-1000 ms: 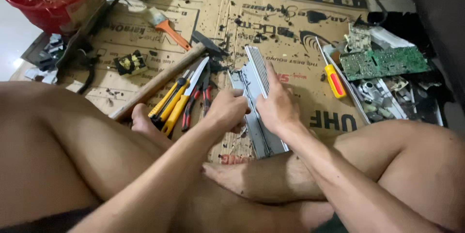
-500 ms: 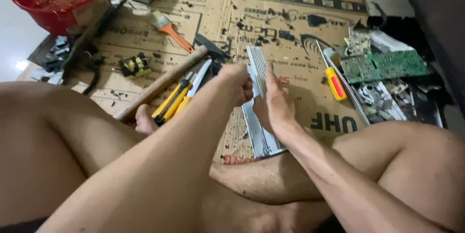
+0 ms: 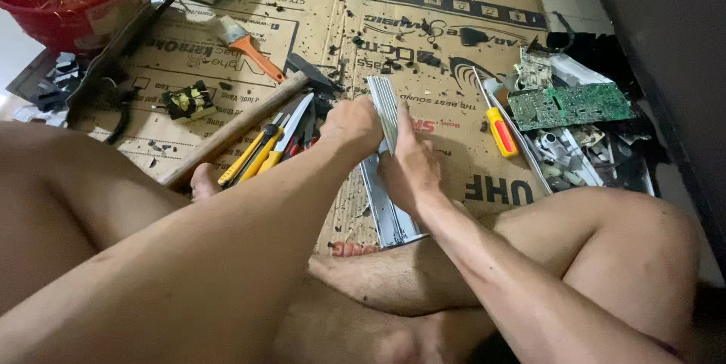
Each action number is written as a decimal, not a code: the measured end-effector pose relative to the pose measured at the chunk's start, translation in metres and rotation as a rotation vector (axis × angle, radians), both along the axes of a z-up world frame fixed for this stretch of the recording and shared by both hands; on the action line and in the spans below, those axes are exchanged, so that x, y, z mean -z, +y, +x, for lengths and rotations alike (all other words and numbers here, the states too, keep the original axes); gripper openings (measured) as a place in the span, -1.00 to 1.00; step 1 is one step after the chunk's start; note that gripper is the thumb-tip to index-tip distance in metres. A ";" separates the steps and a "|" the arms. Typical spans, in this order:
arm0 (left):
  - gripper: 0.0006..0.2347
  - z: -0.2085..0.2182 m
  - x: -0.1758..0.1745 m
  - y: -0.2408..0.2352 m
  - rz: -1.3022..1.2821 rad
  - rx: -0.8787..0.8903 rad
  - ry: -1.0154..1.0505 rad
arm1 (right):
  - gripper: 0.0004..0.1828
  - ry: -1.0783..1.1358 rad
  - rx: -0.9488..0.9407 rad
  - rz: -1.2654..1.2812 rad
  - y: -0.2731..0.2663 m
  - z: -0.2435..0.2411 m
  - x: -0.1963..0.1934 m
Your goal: The person sits on the floor and uses a utility knife to pry open a silver metal casing, likely a heatsink or electronic enclosure. They repeatedly insert the blade into seams and twist to separate the parts.
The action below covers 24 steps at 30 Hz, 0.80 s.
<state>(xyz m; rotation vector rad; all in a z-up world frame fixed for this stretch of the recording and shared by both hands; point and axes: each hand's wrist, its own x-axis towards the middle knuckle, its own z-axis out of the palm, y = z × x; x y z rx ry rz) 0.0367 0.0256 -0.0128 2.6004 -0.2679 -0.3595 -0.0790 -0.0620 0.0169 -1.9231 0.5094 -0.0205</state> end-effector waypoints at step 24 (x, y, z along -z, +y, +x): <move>-0.67 -0.008 -0.055 0.116 -0.125 -0.013 0.193 | -0.19 -0.386 -0.480 -0.747 -0.010 -0.016 -0.036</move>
